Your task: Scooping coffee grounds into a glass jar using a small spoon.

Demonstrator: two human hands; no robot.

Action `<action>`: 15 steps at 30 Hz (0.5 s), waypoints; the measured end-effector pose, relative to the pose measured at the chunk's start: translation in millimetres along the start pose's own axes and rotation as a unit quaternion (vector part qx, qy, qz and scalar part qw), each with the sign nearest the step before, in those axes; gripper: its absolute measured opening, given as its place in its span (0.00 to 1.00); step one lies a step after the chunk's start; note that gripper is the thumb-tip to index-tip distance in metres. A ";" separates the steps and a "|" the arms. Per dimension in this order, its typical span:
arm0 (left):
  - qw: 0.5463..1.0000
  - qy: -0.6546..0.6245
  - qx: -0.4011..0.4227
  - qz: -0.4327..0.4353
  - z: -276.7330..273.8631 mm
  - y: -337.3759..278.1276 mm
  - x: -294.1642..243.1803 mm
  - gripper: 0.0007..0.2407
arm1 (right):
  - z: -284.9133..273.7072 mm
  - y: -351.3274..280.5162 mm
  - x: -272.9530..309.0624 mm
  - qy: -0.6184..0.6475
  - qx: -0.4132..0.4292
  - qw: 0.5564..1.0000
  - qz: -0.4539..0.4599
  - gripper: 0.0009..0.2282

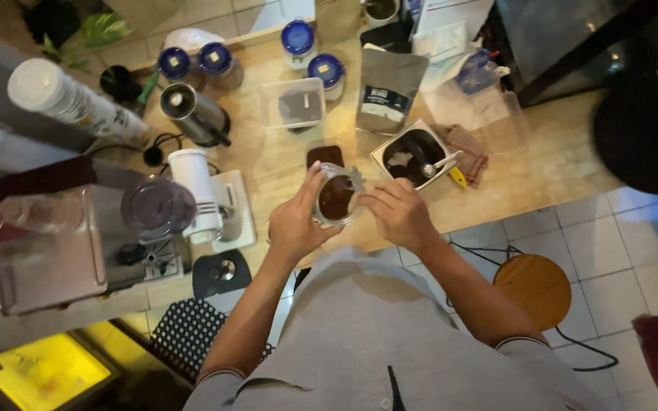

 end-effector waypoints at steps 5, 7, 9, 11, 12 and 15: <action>1.000 0.020 -0.016 -0.015 4.8 1.8 0.0 0.45 | -8.9 0.7 5.0 0.052 0.033 0.996 0.069 0.05; 0.999 0.019 -0.018 -0.024 7.4 1.1 1.4 0.44 | -9.3 -2.3 6.7 0.072 0.048 0.993 0.083 0.05; 0.999 0.029 -0.042 -0.019 12.3 -0.7 5.3 0.45 | -3.9 -13.6 7.6 0.090 0.076 0.986 0.114 0.05; 0.997 0.045 -0.061 -0.009 15.7 -0.2 4.2 0.45 | -4.0 -14.1 17.1 0.112 0.094 0.979 0.139 0.06; 0.995 0.061 -0.080 0.004 16.9 -0.6 3.9 0.44 | -3.4 -14.5 22.1 0.130 0.111 0.971 0.165 0.06; 0.992 0.056 -0.109 0.009 17.9 -0.5 6.5 0.44 | 1.2 -11.8 41.9 0.201 0.114 0.927 0.295 0.06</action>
Point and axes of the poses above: each hand's wrist, its own y-axis towards the middle knuckle, its own z-axis out of the palm, x = y × z, the point moved 1 cm from there along y, towards the middle knuckle, and after that the axes turned 13 degrees about -y, right-handed, at the moved point
